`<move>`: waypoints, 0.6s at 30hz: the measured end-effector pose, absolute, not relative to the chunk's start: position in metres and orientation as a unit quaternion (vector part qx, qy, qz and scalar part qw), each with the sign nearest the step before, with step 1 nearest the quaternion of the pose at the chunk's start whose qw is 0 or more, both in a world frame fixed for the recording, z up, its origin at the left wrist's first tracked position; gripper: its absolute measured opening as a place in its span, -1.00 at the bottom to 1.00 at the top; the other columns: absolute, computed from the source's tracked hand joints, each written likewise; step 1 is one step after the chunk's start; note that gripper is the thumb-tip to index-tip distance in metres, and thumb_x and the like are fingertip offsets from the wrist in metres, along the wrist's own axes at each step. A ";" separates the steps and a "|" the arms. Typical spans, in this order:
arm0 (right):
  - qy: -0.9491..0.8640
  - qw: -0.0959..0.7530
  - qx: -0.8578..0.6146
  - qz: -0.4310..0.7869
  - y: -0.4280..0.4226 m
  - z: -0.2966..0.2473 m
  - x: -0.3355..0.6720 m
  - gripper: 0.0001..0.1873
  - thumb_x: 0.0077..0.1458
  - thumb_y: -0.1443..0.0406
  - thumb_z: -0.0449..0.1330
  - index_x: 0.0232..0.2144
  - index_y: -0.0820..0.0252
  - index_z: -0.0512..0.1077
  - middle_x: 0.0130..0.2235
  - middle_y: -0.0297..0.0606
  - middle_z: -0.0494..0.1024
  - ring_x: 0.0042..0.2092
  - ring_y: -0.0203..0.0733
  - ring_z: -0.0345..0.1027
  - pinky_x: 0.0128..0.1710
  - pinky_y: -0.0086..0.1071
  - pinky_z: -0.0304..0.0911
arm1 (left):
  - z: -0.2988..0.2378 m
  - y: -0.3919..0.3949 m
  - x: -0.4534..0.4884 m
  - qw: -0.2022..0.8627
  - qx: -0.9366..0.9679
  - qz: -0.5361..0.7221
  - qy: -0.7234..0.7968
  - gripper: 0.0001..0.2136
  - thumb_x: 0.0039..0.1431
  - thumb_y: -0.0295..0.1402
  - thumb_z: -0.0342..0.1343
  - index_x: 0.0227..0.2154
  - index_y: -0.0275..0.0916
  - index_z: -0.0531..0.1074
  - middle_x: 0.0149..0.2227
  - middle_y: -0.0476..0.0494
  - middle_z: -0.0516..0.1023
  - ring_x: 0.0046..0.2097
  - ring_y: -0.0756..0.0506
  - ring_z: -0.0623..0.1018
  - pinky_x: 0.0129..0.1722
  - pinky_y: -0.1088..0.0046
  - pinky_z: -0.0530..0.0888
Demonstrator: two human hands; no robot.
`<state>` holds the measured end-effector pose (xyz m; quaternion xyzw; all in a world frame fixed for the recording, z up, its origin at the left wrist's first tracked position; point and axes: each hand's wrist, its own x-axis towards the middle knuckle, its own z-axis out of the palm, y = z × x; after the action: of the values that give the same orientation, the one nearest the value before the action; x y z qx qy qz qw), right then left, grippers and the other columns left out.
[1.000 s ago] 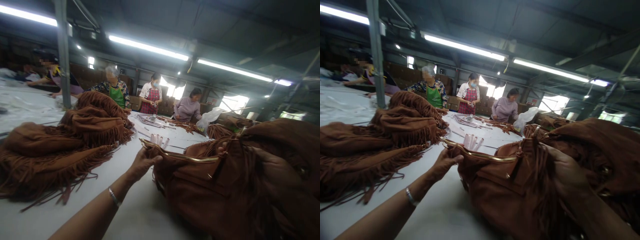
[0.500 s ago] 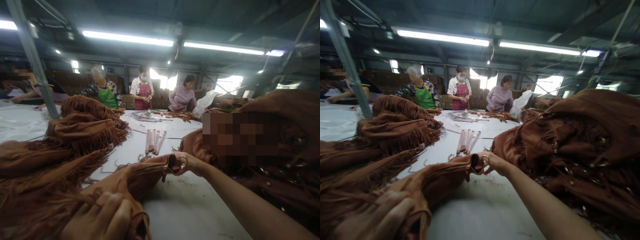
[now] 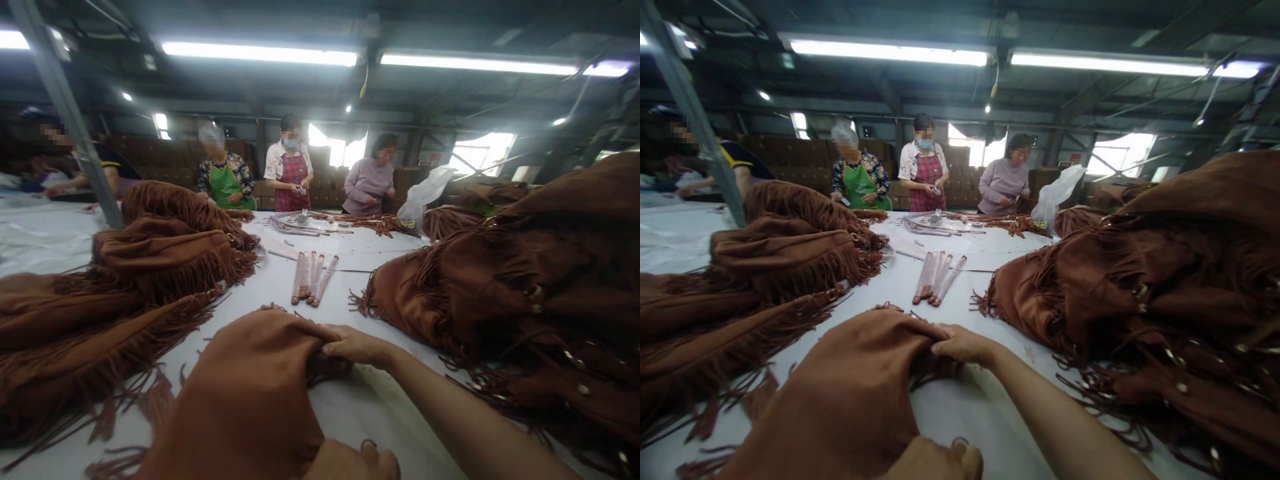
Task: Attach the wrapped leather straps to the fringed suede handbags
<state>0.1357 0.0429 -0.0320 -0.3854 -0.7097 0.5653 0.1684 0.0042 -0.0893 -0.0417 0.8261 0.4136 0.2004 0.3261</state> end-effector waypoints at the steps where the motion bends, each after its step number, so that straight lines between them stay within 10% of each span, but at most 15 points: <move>1: -0.722 0.169 -0.404 0.535 0.054 -0.033 0.128 -0.50 -0.09 0.25 0.24 -0.02 0.14 0.38 -0.11 -0.29 0.48 -0.10 -0.16 0.33 -0.20 -0.40 0.29 | -0.047 -0.077 0.015 0.330 0.832 0.180 0.408 -0.80 0.11 -0.20 0.09 -0.27 -0.19 0.42 -0.26 -0.17 0.48 -0.23 -0.13 0.48 -0.26 0.33 0.44; 7: -0.672 0.179 -0.607 0.385 0.146 -0.056 0.115 -0.61 0.15 0.11 0.06 -0.15 0.32 0.41 -0.19 -0.18 0.50 -0.25 -0.22 0.39 -0.26 -0.36 0.31 | -0.066 -0.017 0.004 0.426 0.837 0.100 0.327 -0.77 0.03 -0.12 0.10 -0.41 -0.19 0.44 -0.52 -0.05 0.45 -0.44 -0.05 0.45 -0.41 0.44 0.35; 18: -0.631 0.090 -0.733 0.237 0.292 -0.099 0.115 -0.67 0.15 0.23 0.10 -0.06 0.28 0.32 -0.03 -0.14 0.37 -0.05 -0.11 0.31 -0.08 -0.11 0.27 | -0.020 0.054 -0.088 0.326 0.807 0.275 0.409 -0.60 0.14 -0.12 -0.02 0.07 0.18 0.17 0.09 0.07 0.32 0.16 -0.20 0.21 -0.05 0.28 0.38</move>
<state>0.1150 0.2919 -0.0992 -0.7334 -0.6307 0.2372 0.0901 -0.0877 0.0540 -0.0202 0.8068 0.4089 0.2747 0.3262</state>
